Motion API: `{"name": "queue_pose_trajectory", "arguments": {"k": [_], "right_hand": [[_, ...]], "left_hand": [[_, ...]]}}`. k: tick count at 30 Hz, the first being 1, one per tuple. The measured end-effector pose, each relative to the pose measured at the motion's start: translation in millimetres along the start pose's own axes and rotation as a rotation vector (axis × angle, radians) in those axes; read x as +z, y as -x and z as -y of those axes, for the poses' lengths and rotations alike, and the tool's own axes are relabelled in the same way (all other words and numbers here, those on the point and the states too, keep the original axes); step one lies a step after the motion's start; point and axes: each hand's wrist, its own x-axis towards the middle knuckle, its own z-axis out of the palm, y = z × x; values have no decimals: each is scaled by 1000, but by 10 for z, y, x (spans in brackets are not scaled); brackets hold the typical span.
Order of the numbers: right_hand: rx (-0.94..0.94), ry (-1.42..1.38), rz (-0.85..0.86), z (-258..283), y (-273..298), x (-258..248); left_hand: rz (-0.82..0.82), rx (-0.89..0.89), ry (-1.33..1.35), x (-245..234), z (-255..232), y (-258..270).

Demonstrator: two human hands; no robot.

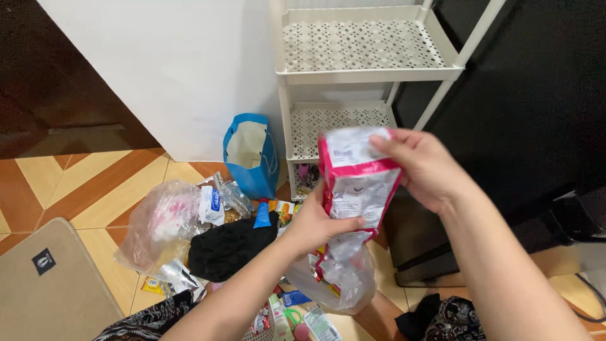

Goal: Organizing various household items from the floor into a basket and onto a shelf.

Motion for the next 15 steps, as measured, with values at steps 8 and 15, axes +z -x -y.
{"name": "queue_pose_trajectory", "arguments": {"k": [8, 15], "right_hand": [[-57, -57, 132, -133, 0, 24], [-131, 266, 201, -355, 87, 172]], "left_hand": [[16, -8, 15, -173, -189, -89], [-77, -94, 409, -271, -377, -197]]}}
